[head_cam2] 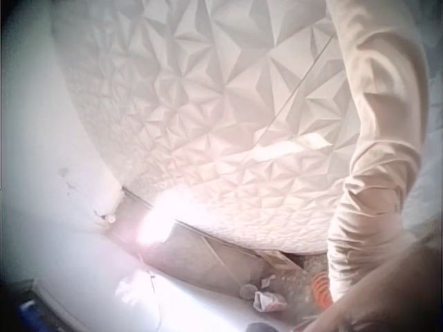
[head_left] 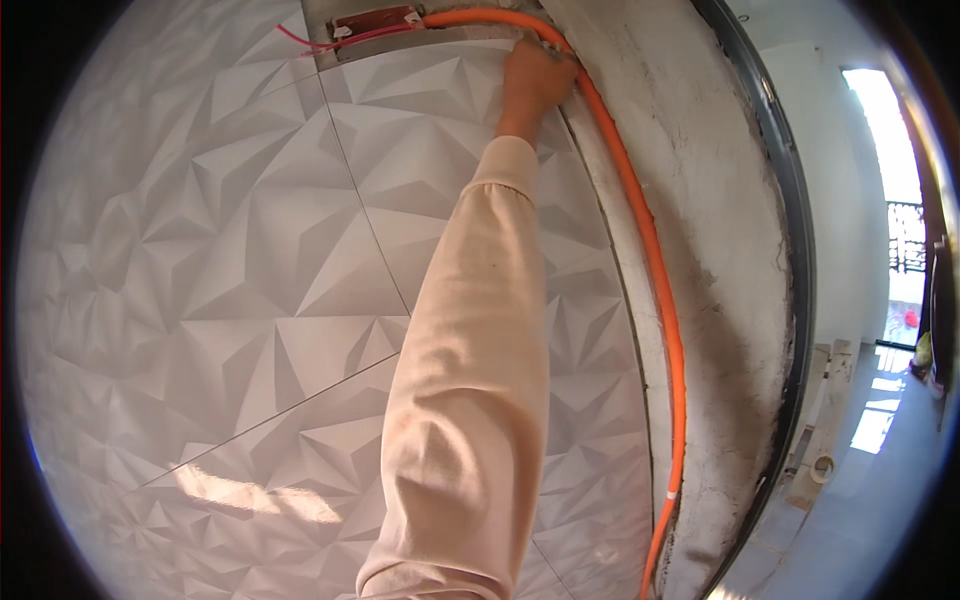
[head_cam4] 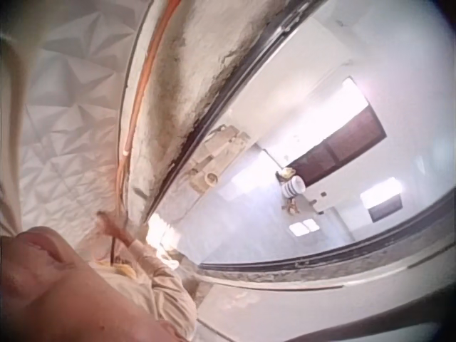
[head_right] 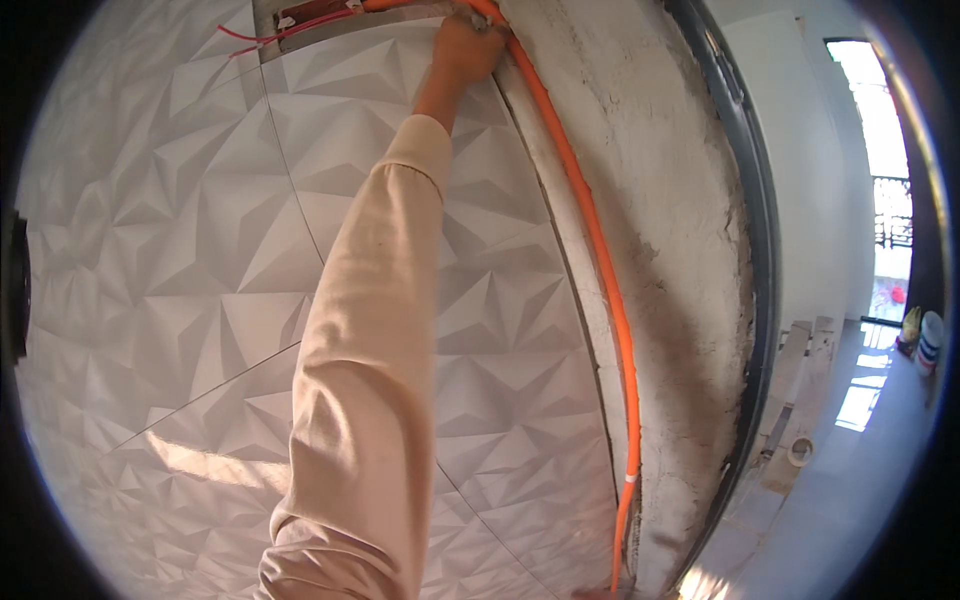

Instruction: Securing an orange electrical conduit pipe into a concrete wall groove using nails and a hammer.

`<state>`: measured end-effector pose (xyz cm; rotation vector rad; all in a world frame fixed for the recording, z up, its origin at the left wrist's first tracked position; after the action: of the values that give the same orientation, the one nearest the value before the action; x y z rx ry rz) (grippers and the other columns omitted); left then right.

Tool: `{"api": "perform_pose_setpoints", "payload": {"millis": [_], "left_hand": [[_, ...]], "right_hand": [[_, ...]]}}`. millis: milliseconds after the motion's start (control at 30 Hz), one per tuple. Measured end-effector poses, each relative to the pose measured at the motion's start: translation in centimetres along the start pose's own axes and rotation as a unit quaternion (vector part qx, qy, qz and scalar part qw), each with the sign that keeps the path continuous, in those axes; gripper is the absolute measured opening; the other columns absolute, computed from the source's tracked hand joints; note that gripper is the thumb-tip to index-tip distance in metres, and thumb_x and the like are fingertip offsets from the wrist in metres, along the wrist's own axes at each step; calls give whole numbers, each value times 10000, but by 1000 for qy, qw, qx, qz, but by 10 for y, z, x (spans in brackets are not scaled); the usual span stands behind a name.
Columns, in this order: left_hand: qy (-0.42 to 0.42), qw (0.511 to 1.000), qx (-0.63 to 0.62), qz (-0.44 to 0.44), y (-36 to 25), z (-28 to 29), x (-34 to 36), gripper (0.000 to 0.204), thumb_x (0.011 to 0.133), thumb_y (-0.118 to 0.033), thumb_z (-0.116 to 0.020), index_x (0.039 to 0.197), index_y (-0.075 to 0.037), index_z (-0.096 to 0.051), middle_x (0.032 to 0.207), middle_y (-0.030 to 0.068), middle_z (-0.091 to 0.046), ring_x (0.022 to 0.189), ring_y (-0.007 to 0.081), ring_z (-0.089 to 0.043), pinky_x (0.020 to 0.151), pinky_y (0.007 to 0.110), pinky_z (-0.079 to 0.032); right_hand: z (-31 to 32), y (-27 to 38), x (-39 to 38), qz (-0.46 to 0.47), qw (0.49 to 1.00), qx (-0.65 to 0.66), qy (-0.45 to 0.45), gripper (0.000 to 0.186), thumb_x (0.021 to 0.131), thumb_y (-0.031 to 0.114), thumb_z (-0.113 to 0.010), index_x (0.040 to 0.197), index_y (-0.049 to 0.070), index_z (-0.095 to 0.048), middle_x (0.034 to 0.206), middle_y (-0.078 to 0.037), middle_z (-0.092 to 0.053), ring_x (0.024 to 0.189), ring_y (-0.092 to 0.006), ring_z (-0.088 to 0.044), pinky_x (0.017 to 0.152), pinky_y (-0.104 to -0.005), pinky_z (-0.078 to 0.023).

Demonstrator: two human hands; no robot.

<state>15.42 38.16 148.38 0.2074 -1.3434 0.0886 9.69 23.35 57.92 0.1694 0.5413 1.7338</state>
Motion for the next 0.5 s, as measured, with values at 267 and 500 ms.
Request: {"api": "perform_pose_setpoints", "payload": {"millis": [267, 500], "left_hand": [[25, 977, -126, 168, 8, 3, -32, 384, 712, -253, -657, 898, 79, -604, 933, 247, -620, 887, 323, -608, 761, 374, -473], [78, 986, -84, 122, -17, -18, -133, 221, 733, -166, -613, 736, 53, -590, 784, 252, -609, 761, 403, -599, 676, 445, -472]], "right_hand": [[556, 197, -192, 96, 698, -102, -702, 171, 747, 113, -650, 911, 73, -623, 743, -108, -601, 794, -293, -577, 714, -393, -441], [689, 251, -181, 32, 599, -413, -685, 116, 781, 138, -559, 747, 48, -624, 761, -106, -599, 788, -267, -587, 650, -388, -485]]}}
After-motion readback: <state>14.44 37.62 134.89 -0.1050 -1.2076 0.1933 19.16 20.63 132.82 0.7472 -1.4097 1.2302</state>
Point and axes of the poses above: each hand's wrist, its own x-axis towards the middle knuckle, its own z-axis out of the back of the hand, y = z × x, the point moved 7 cm from there along x, towards the middle knuckle
